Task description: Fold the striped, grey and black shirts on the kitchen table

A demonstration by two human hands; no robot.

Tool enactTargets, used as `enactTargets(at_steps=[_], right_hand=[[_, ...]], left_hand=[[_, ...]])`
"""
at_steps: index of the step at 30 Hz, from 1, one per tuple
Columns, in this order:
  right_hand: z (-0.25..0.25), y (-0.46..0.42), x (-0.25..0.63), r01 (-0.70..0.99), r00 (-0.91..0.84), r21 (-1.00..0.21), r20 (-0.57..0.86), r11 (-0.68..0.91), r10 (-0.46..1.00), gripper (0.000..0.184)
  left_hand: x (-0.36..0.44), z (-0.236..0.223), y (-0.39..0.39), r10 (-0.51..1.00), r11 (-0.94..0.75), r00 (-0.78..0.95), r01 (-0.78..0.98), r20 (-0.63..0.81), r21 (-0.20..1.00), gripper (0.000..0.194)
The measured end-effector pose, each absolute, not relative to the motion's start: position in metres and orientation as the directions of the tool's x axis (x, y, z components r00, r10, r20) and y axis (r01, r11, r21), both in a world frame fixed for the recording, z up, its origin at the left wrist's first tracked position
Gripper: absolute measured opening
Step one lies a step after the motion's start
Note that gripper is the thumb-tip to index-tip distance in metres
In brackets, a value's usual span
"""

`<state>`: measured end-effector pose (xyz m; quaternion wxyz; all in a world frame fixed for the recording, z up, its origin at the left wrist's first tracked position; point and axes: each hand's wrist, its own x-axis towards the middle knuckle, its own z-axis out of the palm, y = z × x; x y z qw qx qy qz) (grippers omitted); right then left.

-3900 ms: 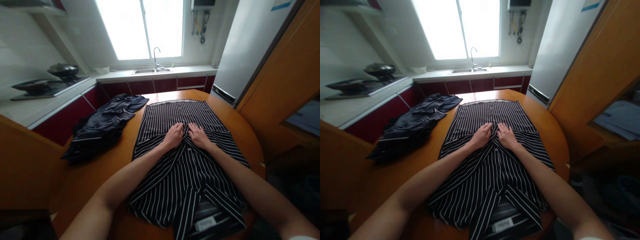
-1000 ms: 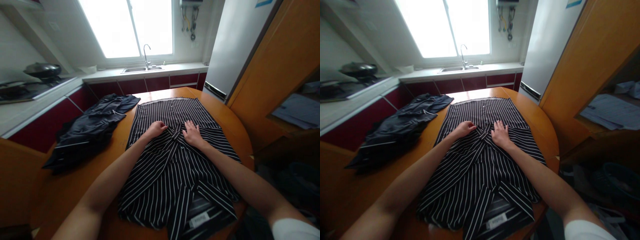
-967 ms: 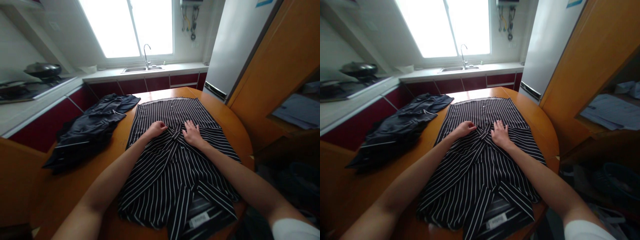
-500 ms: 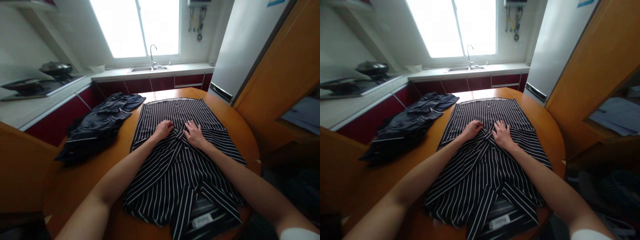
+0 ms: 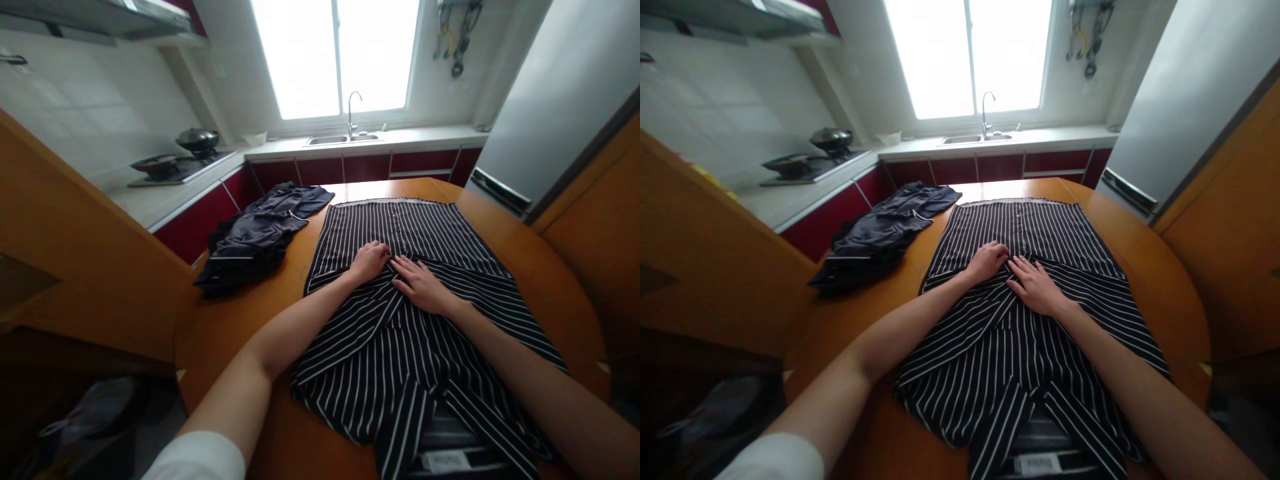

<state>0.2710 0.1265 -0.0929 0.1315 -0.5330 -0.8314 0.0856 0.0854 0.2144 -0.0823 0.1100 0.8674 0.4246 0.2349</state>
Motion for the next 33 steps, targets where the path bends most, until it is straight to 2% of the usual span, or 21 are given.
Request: enactTargets(at_steps=[6,11,13,17,22,27,29,33], right_hand=[[-0.082,0.125,0.270,0.860,-0.396,-0.307,0.101,0.407,0.913,0.060],[-0.076,0.123,0.269,0.850,-0.397,-0.335,0.101,0.407,0.912,0.061],[-0.075,0.122,0.269,0.848,-0.391,-0.342,0.112,0.405,0.913,0.061],[-0.073,0.121,0.269,0.845,-0.379,-0.343,0.153,0.409,0.912,0.059],[-0.071,0.119,0.269,0.838,-0.407,-0.317,0.180,0.445,0.895,0.057],[-0.075,0.118,0.269,0.809,-0.488,-0.303,0.130,0.504,0.863,0.058],[-0.076,0.118,0.269,0.812,-0.486,-0.307,0.113,0.496,0.866,0.059],[-0.078,0.118,0.269,0.818,-0.481,-0.304,0.102,0.488,0.871,0.059]], left_hand=[[0.081,-0.071,0.224,0.757,-0.649,0.590,0.635,0.281,0.419,0.021],[0.064,-0.058,0.251,0.711,-0.632,0.701,0.601,0.057,0.489,0.019],[0.061,-0.056,0.254,0.709,-0.626,0.703,0.589,0.058,0.511,0.013],[0.067,-0.057,0.247,0.734,-0.621,0.662,0.561,0.154,0.548,0.012],[0.073,-0.065,0.237,0.762,-0.631,0.611,0.626,0.215,0.458,0.013],[0.069,-0.057,0.230,0.773,-0.633,0.603,0.714,0.198,0.298,0.032],[0.065,-0.040,0.229,0.709,-0.700,0.689,0.662,0.151,0.269,0.033],[0.040,0.001,0.223,0.538,-0.807,0.839,0.482,0.085,0.341,0.039]])
